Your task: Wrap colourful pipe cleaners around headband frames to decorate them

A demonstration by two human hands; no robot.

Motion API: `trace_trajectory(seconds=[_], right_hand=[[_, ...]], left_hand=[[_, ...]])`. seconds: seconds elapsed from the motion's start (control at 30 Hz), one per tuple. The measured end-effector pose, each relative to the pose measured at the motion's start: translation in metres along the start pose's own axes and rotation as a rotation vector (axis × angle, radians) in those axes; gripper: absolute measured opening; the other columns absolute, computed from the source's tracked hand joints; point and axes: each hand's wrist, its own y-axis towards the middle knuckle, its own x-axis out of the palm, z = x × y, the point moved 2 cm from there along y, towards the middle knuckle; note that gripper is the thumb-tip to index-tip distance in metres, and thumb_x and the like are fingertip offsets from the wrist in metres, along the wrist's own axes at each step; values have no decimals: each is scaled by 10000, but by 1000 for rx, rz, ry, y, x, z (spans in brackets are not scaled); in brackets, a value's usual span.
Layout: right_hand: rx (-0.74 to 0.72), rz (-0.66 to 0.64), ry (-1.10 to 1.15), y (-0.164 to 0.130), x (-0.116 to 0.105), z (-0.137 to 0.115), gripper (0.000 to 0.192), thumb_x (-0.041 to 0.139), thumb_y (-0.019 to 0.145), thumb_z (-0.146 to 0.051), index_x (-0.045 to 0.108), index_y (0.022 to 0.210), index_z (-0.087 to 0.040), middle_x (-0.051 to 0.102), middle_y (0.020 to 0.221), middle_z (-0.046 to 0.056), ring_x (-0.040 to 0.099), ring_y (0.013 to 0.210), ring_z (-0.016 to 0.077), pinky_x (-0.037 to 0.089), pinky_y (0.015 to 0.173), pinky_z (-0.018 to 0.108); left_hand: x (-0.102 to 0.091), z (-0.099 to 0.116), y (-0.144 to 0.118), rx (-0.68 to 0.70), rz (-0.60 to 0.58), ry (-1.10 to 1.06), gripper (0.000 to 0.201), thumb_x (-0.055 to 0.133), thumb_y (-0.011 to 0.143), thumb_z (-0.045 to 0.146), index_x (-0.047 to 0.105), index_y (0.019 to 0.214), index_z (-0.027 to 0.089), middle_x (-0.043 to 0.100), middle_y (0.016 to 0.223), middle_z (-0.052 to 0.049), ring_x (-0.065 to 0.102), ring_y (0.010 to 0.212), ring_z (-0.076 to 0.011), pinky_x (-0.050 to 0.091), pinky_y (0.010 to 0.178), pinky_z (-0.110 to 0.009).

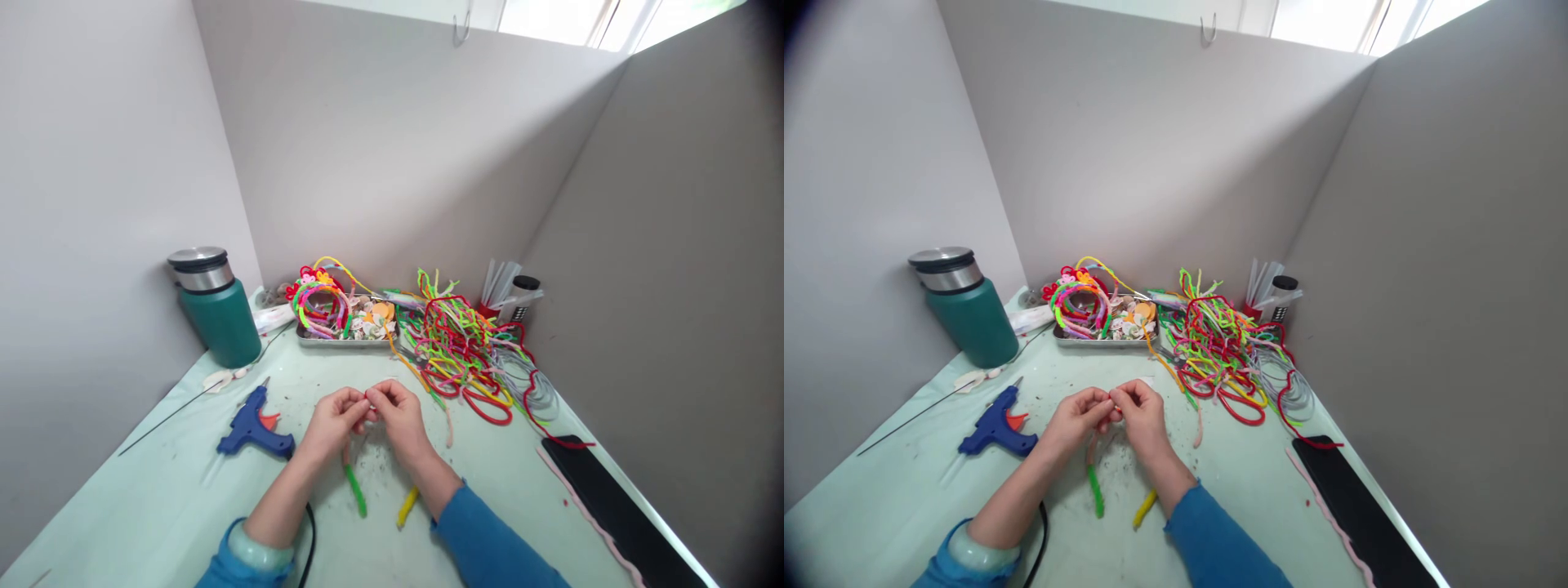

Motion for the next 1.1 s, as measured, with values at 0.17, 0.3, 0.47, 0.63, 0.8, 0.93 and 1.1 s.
trace_trajectory(seconds=[0.17, 0.3, 0.47, 0.63, 0.8, 0.93, 1.1], right_hand=[[-122, -37, -226, 6, -12, -7, 210, 560, 786, -294, 609, 945, -168, 577, 729, 13, 522, 632, 130, 423, 588, 243], [-381, -116, -582, 4, -21, -19, 236, 508, 836, -221, 592, 1056, -209, 577, 857, 38, 525, 720, 138, 409, 671, 254], [-477, -193, -888, -1, -18, -20, 125, 497, 851, -209, 620, 872, -202, 579, 820, 40, 524, 740, 149, 383, 662, 255], [-475, -182, -889, -2, -16, -19, 95, 503, 845, -203, 597, 835, -196, 581, 815, 35, 525, 740, 144, 374, 655, 246], [-436, -151, -800, -3, -15, -17, 114, 487, 830, -181, 580, 764, -185, 564, 754, 22, 505, 690, 133, 364, 625, 240], [-380, -81, -681, -3, -12, -12, 117, 500, 806, -173, 575, 716, -178, 544, 691, 8, 487, 661, 129, 364, 607, 238], [-281, 46, -427, -5, -2, -6, 131, 516, 790, -192, 570, 673, -170, 539, 658, 0, 496, 623, 120, 383, 579, 231]], left_hand=[[-9, 4, 0, 94, 121, 245, 203, 526, 741, 348, 593, 754, 157, 646, 661, -28, 536, 551, -125, 398, 547, -226], [-15, 6, -4, 228, 198, 654, 198, 470, 791, 310, 635, 777, 200, 654, 677, -17, 564, 615, -140, 381, 605, -232], [-14, 4, -6, 295, 183, 843, 216, 438, 823, 292, 641, 842, 223, 668, 734, -27, 585, 667, -147, 376, 634, -227], [-14, 6, -5, 311, 195, 861, 214, 437, 827, 293, 639, 843, 224, 670, 752, -24, 585, 677, -151, 379, 628, -228], [-13, 10, -7, 363, 220, 872, 206, 452, 818, 277, 650, 835, 225, 680, 818, -34, 595, 751, -163, 396, 686, -244], [-11, 11, -9, 377, 248, 857, 222, 447, 813, 282, 660, 829, 221, 679, 804, -38, 595, 745, -166, 400, 690, -253], [-5, 7, -7, 162, 275, 451, 218, 504, 756, 342, 618, 680, 173, 611, 584, -1, 528, 530, -124, 382, 527, -222]])
